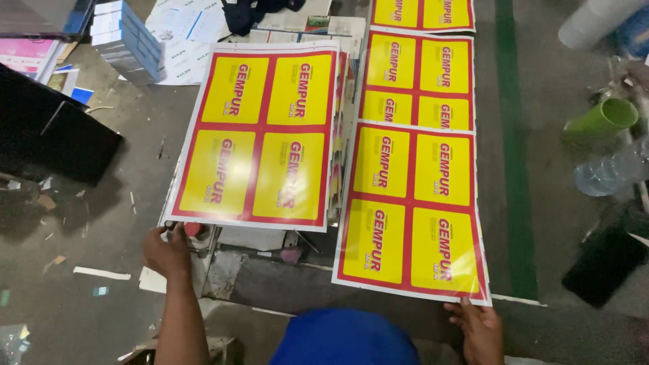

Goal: The recorder is organizing and stacking printed yellow and red sheets on a production table in a print shop.

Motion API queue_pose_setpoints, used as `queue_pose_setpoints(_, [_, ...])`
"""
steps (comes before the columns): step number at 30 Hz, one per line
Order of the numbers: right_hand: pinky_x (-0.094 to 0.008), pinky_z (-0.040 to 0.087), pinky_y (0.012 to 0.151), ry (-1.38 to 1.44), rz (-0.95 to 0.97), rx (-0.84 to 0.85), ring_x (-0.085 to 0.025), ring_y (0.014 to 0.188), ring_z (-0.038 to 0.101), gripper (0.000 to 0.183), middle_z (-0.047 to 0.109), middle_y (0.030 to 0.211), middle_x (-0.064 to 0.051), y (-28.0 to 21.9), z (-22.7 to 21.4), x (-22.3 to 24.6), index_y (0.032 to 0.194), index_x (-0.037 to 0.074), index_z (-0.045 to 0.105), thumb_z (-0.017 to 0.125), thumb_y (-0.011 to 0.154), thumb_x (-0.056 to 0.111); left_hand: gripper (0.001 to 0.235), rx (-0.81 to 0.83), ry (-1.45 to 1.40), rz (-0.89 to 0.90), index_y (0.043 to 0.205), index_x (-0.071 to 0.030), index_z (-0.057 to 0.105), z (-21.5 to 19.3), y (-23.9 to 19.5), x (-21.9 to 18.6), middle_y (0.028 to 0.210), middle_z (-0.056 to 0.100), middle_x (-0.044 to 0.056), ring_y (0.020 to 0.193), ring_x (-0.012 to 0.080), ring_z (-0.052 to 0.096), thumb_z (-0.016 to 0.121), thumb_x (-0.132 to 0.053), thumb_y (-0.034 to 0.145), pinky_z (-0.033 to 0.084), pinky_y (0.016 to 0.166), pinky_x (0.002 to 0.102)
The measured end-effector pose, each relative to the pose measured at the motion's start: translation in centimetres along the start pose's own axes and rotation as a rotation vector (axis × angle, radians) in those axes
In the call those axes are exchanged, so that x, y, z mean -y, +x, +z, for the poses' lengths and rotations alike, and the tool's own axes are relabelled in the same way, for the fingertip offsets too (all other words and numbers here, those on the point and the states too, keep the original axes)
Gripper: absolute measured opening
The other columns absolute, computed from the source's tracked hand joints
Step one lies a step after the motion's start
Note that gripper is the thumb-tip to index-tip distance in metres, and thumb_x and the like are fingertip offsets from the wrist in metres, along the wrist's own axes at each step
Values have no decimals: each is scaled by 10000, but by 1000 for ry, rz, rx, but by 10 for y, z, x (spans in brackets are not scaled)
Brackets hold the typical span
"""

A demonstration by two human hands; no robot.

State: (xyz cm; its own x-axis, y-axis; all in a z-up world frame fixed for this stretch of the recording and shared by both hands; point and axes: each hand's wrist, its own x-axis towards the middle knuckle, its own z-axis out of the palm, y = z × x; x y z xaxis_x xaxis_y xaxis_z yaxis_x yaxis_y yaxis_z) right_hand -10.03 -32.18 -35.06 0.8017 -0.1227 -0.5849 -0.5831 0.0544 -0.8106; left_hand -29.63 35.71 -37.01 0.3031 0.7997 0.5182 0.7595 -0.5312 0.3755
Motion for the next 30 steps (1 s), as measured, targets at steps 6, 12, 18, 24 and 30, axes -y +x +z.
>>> queue_pose_setpoints(6, [-369,537,644,-21,-64,13,-274,891,730,380,729,1116,-170,28,-16,-32,1368,30,588,624,1010,152,338,-11,59,-97,975,-76,722,6,8,-2,1016,698,143,1012,379,637,899,-342,865,460,882,519])
queue_pose_setpoints(12, [-383,548,665,-25,-14,1,-277,909,729,369,726,1117,-185,27,-16,-26,1365,40,575,613,1017,153,305,-69,31,-23,994,-66,717,14,3,10,1039,717,133,1019,375,650,861,-325,920,454,939,526])
queue_pose_setpoints(18, [-387,559,698,-90,33,-65,-265,934,715,354,723,1122,-183,-7,8,13,1365,37,581,598,1037,170,274,-8,-20,-70,1040,-64,728,14,2,6,1082,722,146,1047,379,660,832,-304,957,456,946,518])
queue_pose_setpoints(24, [-380,544,692,-61,22,-75,-261,921,713,375,714,1134,-181,7,0,-2,1383,44,566,601,1033,172,255,-88,50,33,1019,-65,724,11,-1,5,1160,732,126,1119,359,662,828,-289,954,415,997,528])
queue_pose_setpoints(30, [-398,577,718,-93,63,-86,-261,940,720,351,714,1128,-206,-3,6,12,1360,27,566,588,1042,172,405,12,-7,-123,1111,-34,703,0,4,-12,1113,707,175,1027,373,647,873,-330,892,402,1016,503])
